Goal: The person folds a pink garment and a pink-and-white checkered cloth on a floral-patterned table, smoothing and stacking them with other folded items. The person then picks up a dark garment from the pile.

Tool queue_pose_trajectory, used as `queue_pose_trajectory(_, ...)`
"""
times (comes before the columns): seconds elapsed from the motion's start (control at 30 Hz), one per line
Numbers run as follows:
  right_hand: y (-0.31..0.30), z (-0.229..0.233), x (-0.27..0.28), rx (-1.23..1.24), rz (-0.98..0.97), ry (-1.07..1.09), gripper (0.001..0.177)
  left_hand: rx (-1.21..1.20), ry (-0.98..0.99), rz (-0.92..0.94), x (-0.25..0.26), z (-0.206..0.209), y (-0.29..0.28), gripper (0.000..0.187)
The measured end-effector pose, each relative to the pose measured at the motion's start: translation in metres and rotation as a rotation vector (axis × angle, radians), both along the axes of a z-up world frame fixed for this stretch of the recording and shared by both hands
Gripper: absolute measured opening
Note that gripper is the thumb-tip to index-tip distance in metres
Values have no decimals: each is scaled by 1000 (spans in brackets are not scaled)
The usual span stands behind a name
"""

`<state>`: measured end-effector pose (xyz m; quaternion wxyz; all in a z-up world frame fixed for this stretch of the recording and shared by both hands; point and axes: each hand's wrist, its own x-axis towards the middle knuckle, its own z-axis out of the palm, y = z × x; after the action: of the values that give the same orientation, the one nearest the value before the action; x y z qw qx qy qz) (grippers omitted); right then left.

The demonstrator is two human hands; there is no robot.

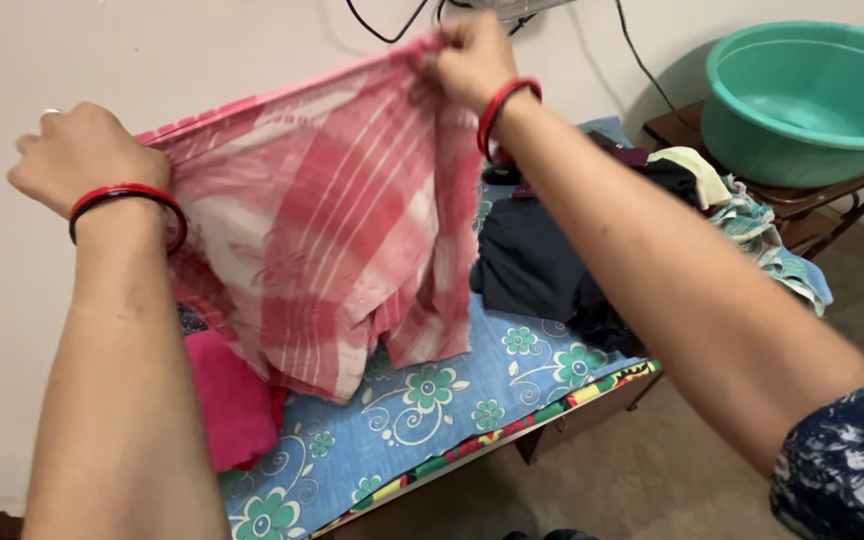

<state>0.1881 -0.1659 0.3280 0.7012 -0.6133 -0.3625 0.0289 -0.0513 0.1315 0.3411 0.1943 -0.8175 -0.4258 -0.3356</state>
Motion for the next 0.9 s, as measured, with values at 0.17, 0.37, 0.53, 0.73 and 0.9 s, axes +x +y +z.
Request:
queue_pose_trajectory(0.17,-7,36,25,-23,-140,-268,3,-180,20,53,-6,13,1,36)
queue_pose_trajectory(0.37,0,32,42,26,-780,-762,9,36,24,90,-4,26,-7,38)
queue_pose_trajectory(0.53,34,-12,48,-498,-695,-450,12,-309,-278,-373,11,8,-29,20)
queue_pose_trajectory(0.73,-9,-12,65,-210,-631,-526,14,90,-165,-124,-30,2,23,23)
queue_pose_trajectory(0.9,-29,11,73,-41,-843,-572,14,124,-241,-82,-50,-8,79,16)
